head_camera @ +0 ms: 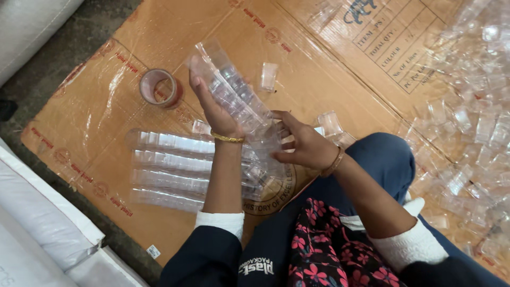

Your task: The person sits on the floor on spread-out cardboard and stacks clear plastic containers. They pick up loose containers one at a time, nest them into tall stacks by hand, and set completed stacks aside on the cardboard.

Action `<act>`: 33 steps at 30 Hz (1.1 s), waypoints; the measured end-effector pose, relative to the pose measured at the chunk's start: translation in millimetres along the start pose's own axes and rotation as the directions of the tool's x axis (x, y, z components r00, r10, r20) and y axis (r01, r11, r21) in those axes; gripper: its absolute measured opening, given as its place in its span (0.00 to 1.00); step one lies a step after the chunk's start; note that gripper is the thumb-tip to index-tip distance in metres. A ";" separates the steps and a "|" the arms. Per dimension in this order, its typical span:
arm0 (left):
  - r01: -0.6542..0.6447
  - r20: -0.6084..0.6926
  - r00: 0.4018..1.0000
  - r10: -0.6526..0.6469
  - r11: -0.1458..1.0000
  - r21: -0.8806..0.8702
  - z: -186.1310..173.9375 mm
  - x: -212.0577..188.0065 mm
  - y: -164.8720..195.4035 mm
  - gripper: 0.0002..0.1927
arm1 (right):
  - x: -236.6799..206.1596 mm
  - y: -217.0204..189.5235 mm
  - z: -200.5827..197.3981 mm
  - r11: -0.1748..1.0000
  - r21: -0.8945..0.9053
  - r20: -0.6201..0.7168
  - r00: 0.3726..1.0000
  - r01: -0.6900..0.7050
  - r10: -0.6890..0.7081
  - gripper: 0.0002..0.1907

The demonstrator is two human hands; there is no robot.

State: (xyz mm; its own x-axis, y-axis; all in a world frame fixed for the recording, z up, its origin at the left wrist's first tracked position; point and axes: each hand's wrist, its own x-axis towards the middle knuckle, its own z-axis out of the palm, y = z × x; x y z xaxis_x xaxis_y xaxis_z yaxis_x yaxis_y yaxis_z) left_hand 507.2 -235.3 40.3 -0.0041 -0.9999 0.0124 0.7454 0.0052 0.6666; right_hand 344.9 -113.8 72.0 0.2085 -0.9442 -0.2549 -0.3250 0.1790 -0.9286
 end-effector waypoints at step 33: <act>-0.214 0.077 0.934 -0.349 -0.373 0.903 -195.4 58.2 -25.3 0.14 | -56.3 91.6 -42.3 0.995 0.060 -0.508 0.861 0.077 -0.036 0.33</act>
State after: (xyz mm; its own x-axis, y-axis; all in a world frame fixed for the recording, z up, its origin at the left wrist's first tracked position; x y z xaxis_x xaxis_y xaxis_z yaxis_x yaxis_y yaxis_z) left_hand 618.3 -295.9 -121.5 -0.3152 -0.9347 -0.1641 -0.8790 0.2224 0.4217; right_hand 264.3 -56.0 12.7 -0.2772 -0.9596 -0.0488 -0.2524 0.1217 -0.9599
